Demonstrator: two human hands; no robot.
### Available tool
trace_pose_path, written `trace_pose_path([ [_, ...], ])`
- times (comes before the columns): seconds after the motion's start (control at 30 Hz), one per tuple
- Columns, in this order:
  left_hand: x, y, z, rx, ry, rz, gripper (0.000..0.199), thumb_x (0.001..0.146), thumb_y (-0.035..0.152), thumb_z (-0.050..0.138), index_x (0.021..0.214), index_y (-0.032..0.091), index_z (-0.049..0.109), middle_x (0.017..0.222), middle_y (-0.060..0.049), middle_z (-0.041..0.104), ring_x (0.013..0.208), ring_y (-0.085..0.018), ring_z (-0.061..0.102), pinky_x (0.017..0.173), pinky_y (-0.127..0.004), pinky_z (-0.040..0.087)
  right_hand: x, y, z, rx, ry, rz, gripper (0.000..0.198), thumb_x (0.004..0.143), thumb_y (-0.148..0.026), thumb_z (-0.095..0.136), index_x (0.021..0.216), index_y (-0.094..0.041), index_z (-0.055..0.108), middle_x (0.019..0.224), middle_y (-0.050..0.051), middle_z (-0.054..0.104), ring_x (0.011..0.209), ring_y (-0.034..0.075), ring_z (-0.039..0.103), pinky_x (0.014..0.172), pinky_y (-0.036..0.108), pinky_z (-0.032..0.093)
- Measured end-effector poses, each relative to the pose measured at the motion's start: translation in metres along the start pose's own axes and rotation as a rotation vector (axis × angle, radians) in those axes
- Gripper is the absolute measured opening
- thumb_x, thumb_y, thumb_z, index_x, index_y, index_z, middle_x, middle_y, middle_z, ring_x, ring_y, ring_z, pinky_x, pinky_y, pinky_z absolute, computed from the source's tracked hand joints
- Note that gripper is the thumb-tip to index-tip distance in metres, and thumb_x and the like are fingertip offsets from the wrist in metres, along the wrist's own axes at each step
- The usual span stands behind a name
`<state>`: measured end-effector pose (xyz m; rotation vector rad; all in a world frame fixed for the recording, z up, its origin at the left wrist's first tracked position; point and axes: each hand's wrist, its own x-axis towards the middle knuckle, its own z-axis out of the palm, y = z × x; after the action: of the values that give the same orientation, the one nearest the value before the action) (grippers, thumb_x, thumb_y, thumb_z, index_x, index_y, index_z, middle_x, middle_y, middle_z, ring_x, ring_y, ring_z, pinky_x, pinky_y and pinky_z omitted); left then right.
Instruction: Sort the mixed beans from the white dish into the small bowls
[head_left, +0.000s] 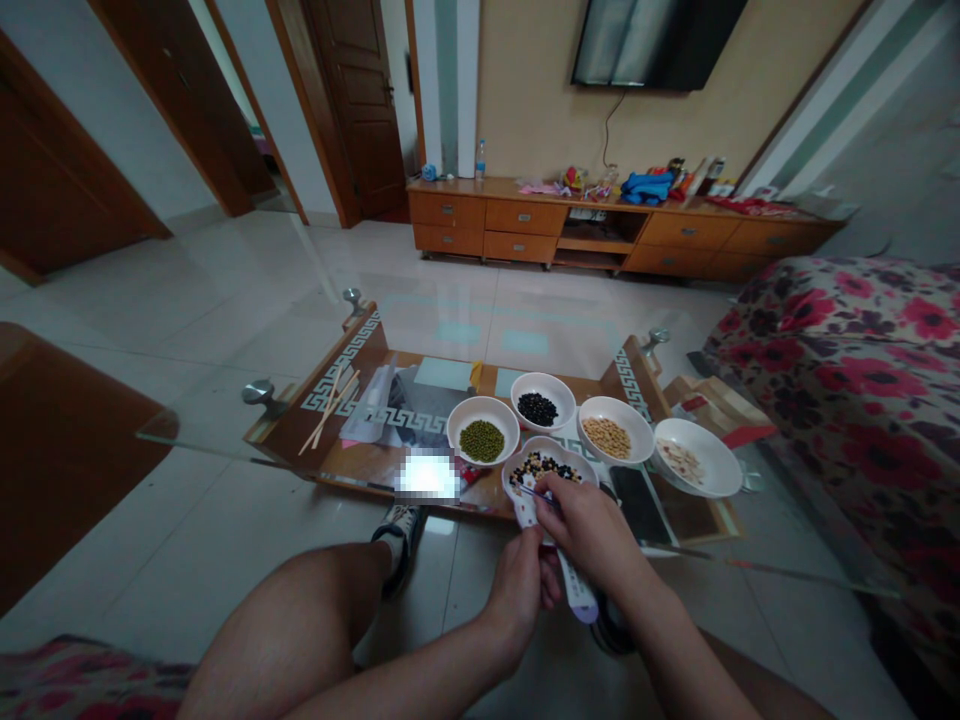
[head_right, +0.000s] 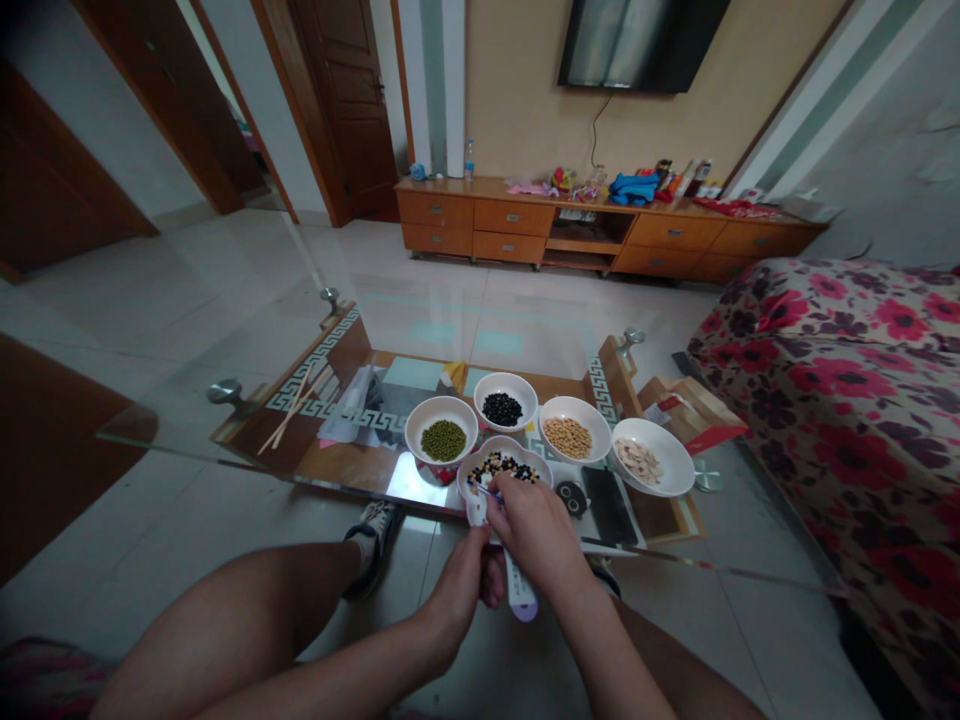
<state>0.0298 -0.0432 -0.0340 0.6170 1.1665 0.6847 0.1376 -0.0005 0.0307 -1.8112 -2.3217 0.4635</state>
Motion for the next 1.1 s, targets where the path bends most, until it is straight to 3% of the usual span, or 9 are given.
trace_pose_path([
  [0.2, -0.001, 0.0, -0.001, -0.005, -0.005, -0.002, 0.062, 0.075, 0.078, 0.03, 0.064, 0.02, 0.05, 0.044, 0.001, 0.047, 0.043, -0.012, 0.041, 0.049, -0.026, 0.029, 0.0, -0.001, 0.001, -0.021, 0.016, -0.008, 0.024, 0.091, -0.03, 0.044, 0.098, -0.022, 0.065, 0.084, 0.005, 0.071, 0.076, 0.018, 0.063, 0.066, 0.026, 0.036],
  [0.73, 0.0, -0.001, 0.0, -0.004, -0.001, 0.006, 0.06, 0.072, 0.077, 0.031, 0.064, 0.021, 0.05, 0.044, 0.001, 0.046, 0.041, -0.011, 0.04, 0.047, -0.026, 0.028, -0.003, 0.002, 0.0, -0.021, 0.023, -0.021, 0.024, 0.093, -0.032, 0.044, 0.101, -0.023, 0.064, 0.087, 0.004, 0.072, 0.079, 0.019, 0.064, 0.068, 0.027, 0.037],
  [0.97, -0.003, 0.002, 0.001, -0.004, 0.012, 0.016, 0.06, 0.071, 0.075, 0.032, 0.064, 0.019, 0.053, 0.045, 0.0, 0.048, 0.042, -0.012, 0.041, 0.048, -0.027, 0.029, 0.001, 0.011, -0.006, -0.007, 0.217, -0.007, 0.026, 0.094, -0.036, 0.044, 0.1, -0.022, 0.066, 0.088, 0.005, 0.072, 0.075, 0.018, 0.063, 0.069, 0.028, 0.039],
  [1.1, -0.001, 0.0, 0.001, 0.009, 0.024, -0.007, 0.062, 0.066, 0.076, 0.032, 0.065, 0.019, 0.055, 0.044, 0.0, 0.048, 0.04, -0.012, 0.04, 0.047, -0.027, 0.029, 0.011, 0.018, -0.006, 0.005, 0.391, 0.108, 0.028, 0.092, -0.039, 0.046, 0.097, -0.021, 0.067, 0.077, 0.004, 0.071, 0.068, 0.018, 0.063, 0.065, 0.027, 0.039],
])
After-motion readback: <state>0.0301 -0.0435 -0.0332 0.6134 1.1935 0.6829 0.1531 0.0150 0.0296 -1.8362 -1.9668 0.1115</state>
